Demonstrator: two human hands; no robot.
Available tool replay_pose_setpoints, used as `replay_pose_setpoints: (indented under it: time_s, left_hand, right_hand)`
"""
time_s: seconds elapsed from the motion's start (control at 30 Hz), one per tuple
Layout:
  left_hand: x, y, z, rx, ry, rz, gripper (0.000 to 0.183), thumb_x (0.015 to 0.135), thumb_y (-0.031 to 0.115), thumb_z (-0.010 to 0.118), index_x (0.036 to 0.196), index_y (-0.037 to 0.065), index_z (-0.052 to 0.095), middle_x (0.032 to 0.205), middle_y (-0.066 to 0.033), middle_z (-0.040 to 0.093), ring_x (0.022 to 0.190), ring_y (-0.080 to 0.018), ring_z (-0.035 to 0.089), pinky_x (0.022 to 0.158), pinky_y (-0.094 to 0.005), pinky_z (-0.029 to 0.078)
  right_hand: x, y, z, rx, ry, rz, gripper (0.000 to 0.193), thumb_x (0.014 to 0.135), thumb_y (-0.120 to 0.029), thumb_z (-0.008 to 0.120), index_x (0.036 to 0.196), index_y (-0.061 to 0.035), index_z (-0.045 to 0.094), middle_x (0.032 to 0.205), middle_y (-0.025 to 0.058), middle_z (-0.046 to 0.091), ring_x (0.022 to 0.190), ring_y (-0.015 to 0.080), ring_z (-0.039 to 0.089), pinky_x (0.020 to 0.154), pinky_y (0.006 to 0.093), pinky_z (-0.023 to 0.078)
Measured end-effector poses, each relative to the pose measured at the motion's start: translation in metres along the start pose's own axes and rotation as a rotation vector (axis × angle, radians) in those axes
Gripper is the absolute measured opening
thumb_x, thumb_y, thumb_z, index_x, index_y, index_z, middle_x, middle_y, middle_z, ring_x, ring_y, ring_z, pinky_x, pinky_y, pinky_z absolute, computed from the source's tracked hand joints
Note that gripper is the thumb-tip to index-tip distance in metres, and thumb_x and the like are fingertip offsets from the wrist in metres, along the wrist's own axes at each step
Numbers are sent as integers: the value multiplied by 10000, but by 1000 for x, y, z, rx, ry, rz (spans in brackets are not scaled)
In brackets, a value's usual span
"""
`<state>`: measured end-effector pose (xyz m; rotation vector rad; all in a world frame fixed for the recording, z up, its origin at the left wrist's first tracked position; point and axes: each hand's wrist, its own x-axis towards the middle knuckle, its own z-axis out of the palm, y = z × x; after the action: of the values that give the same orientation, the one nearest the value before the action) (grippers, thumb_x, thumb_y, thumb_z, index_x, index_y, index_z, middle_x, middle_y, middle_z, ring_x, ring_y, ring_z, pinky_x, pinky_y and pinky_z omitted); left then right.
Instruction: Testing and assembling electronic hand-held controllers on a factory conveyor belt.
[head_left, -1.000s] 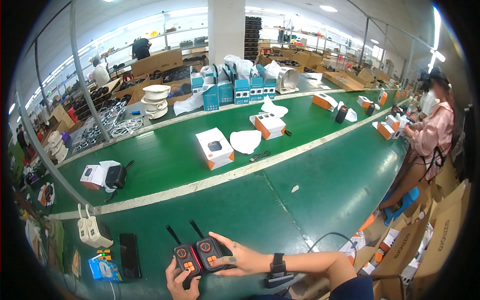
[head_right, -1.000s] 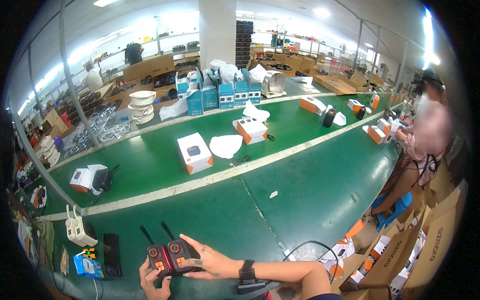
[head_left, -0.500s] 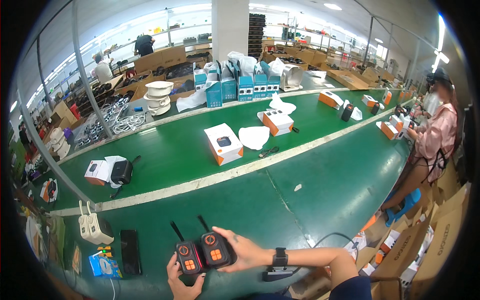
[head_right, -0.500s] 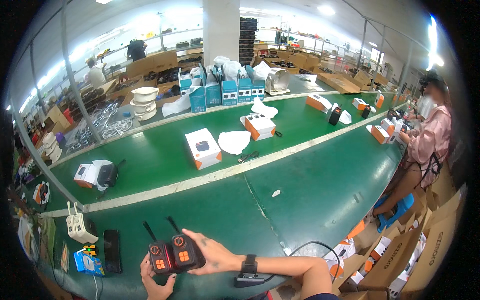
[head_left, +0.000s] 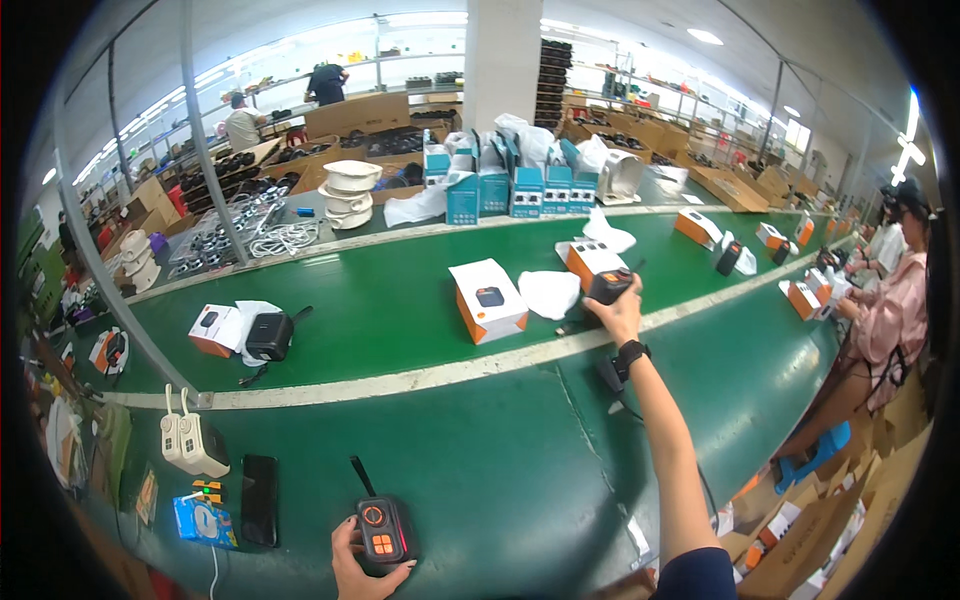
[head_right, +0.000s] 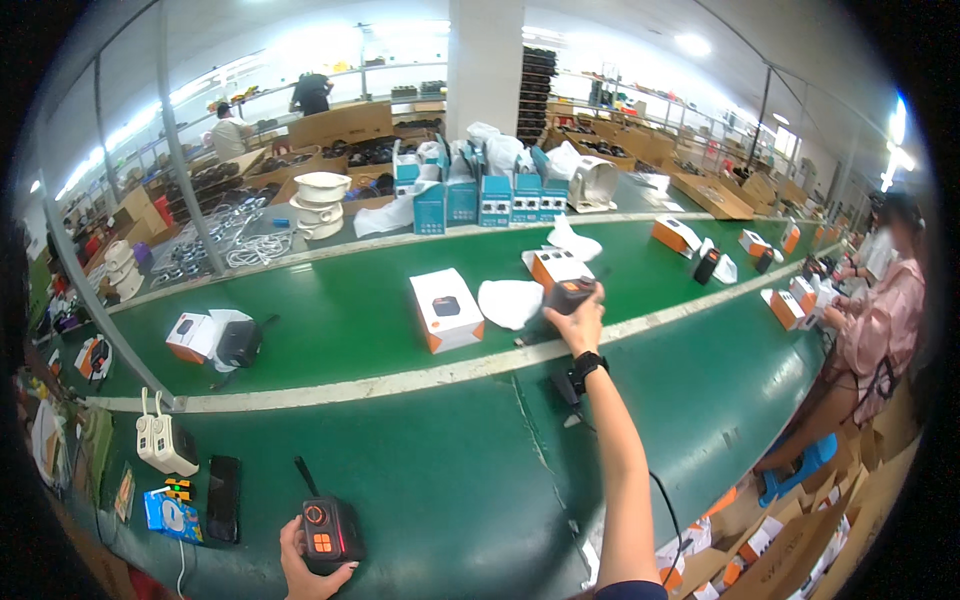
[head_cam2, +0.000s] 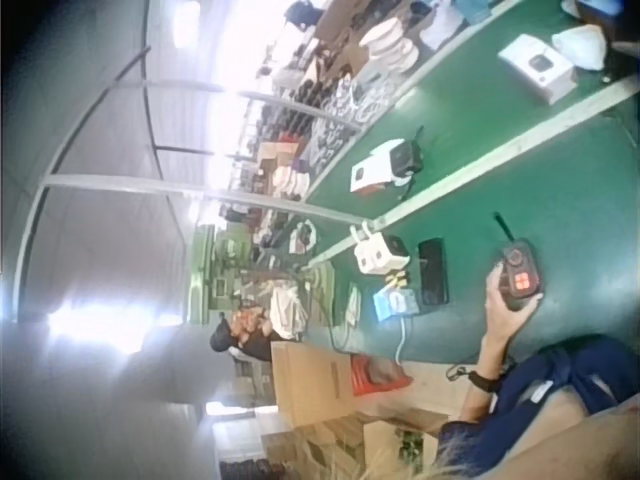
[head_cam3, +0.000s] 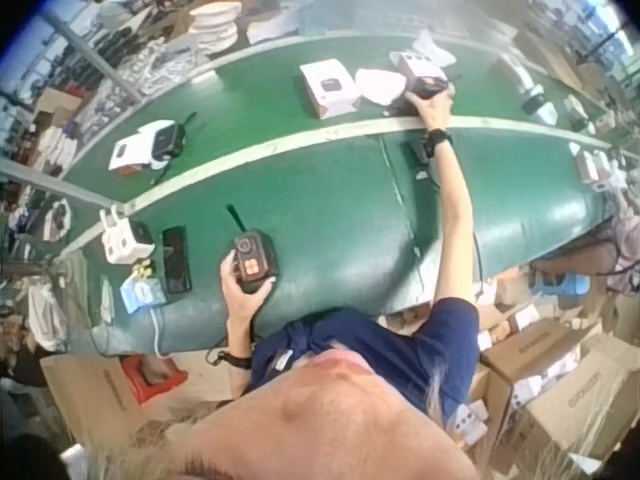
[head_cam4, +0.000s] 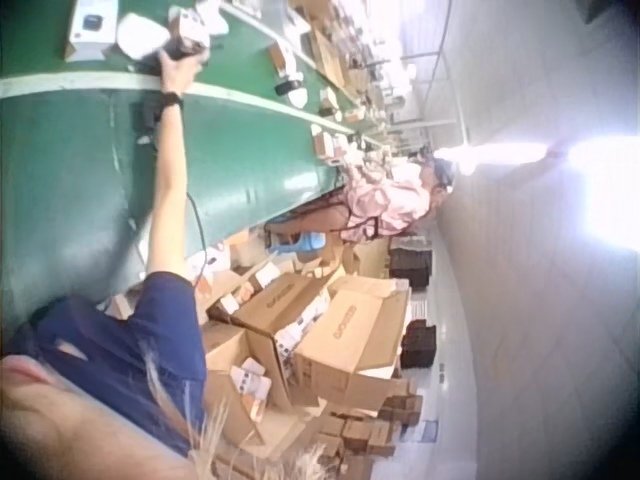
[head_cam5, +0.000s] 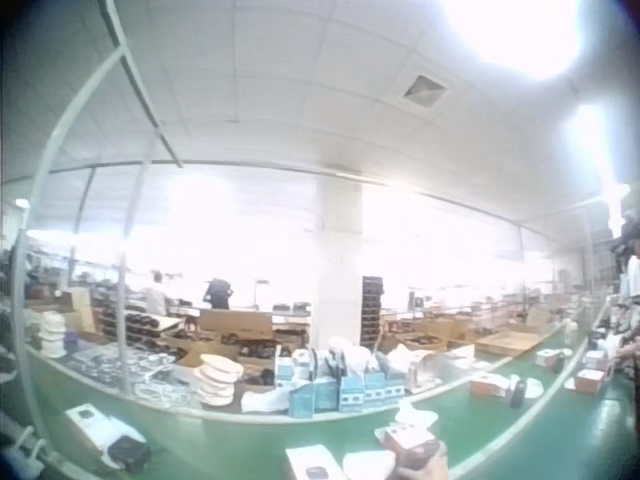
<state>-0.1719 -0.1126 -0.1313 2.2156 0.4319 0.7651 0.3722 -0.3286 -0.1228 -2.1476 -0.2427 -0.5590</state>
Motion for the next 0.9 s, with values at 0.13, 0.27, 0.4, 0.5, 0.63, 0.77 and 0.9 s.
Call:
replay_pose_setpoints:
  time_s: [0.13, 0.27, 0.4, 0.5, 0.63, 0.77, 0.9]
  left_hand:
    - [4, 7, -2, 42, 34, 22, 910, 588, 167, 893, 1334, 4, 397, 1246, -191, 519, 1044, -296, 595, 813, -371, 527]
    - [7, 4, -2, 51, 15, 56, 910, 568, 186, 906, 1321, 14, 424, 1280, -197, 505, 1063, -312, 586, 816, -373, 523]
    - [9, 16, -4, 48, 93, 50, 756, 570, 160, 870, 1215, 19, 499, 1168, -200, 551, 951, -304, 608, 736, -371, 525]
    - [5, 2, 2, -91, 61, 34, 740, 585, 150, 869, 1203, 26, 481, 1205, -214, 513, 961, -288, 623, 759, -374, 538]
    - [-2, -24, 3, -31, -15, 35, 922, 529, 214, 920, 1273, 3, 417, 1247, -191, 505, 1050, -268, 589, 717, -332, 523]
    - [7, -9, -2, 9, -21, 71, 881, 571, 233, 906, 1277, 14, 426, 1250, -201, 520, 1037, -280, 598, 704, -329, 538]
    - [7, -14, -5, 34, -38, 83, 880, 609, 266, 893, 1299, 1, 417, 1249, -213, 528, 1055, -308, 601, 759, -350, 553]
  right_hand:
    - [24, 34, 23, -80, 146, 65, 1254, 569, -306, 887, 1452, -17, 46, 1198, 370, 433, 1073, 475, 506, 937, 462, 455]
    - [54, 73, 22, -82, 27, 99, 1357, 583, -369, 889, 1461, 22, -69, 1308, 403, 362, 1182, 495, 459, 983, 475, 427]
    - [58, 23, 19, -816, -260, 111, 1071, 623, -534, 805, 1366, 82, 341, 1224, 350, 492, 1112, 416, 558, 968, 534, 396]
    - [21, -13, 14, -625, -349, -319, 916, 648, -564, 764, 1269, 37, 460, 1060, 243, 614, 948, 381, 639, 846, 538, 463]
    - [-26, -65, 41, -86, -724, -425, 1012, 649, -473, 820, 1434, -85, 312, 1118, 326, 563, 1045, 441, 568, 898, 446, 480]
    - [-39, -88, 83, -146, -716, -406, 957, 695, -381, 817, 1449, -119, 290, 1181, 355, 530, 1076, 433, 546, 939, 447, 457]
    - [-47, -117, 113, -39, -766, -455, 979, 693, -387, 816, 1460, -116, 270, 1235, 379, 474, 1127, 470, 504, 953, 451, 450]
